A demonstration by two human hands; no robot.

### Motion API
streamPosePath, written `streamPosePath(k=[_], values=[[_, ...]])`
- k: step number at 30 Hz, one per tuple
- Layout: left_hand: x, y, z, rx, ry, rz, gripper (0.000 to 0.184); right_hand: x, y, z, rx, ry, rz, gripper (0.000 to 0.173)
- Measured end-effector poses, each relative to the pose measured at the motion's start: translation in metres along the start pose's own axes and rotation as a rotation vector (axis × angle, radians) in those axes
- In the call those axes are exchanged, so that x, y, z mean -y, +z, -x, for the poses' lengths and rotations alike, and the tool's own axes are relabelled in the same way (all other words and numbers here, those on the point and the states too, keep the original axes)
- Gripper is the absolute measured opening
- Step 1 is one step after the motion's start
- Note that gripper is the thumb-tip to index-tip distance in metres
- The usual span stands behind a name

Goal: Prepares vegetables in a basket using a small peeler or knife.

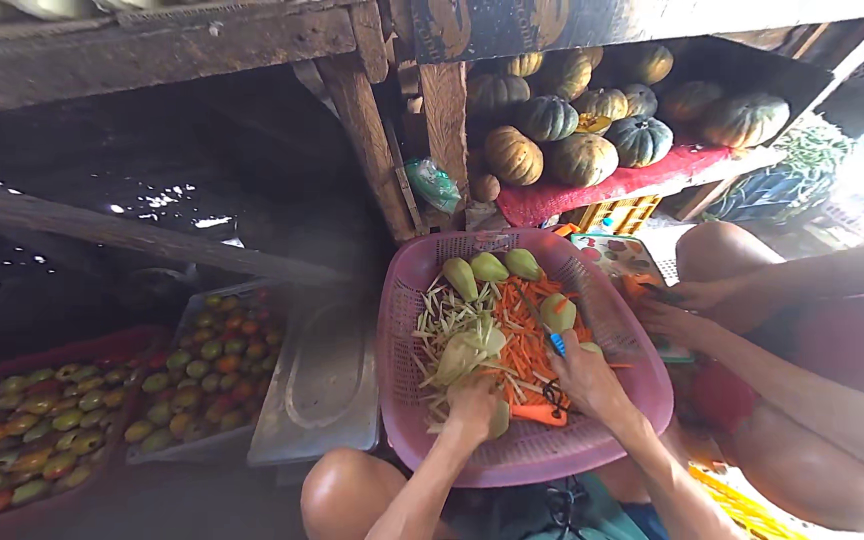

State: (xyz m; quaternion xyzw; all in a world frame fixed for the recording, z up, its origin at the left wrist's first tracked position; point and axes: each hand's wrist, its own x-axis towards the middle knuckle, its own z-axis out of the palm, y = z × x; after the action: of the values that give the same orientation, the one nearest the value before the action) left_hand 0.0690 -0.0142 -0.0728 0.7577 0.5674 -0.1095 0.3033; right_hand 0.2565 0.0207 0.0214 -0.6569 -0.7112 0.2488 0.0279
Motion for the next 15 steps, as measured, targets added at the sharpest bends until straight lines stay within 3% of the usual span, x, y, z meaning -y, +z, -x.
streamPosePath(k=[6,10,15], values=[[-0.010,-0.005,0.010,-0.151,0.079,-0.012,0.036,-0.016,0.012,0.006,0.001,0.005,-0.015,0.041],[0.005,-0.027,0.024,-0.080,0.064,0.102,0.028,-0.018,0.018,0.003,-0.040,-0.019,-0.076,0.042],[0.048,-0.058,0.049,-0.689,0.022,0.693,0.024,0.016,0.033,0.006,-0.102,-0.192,-0.211,0.043]])
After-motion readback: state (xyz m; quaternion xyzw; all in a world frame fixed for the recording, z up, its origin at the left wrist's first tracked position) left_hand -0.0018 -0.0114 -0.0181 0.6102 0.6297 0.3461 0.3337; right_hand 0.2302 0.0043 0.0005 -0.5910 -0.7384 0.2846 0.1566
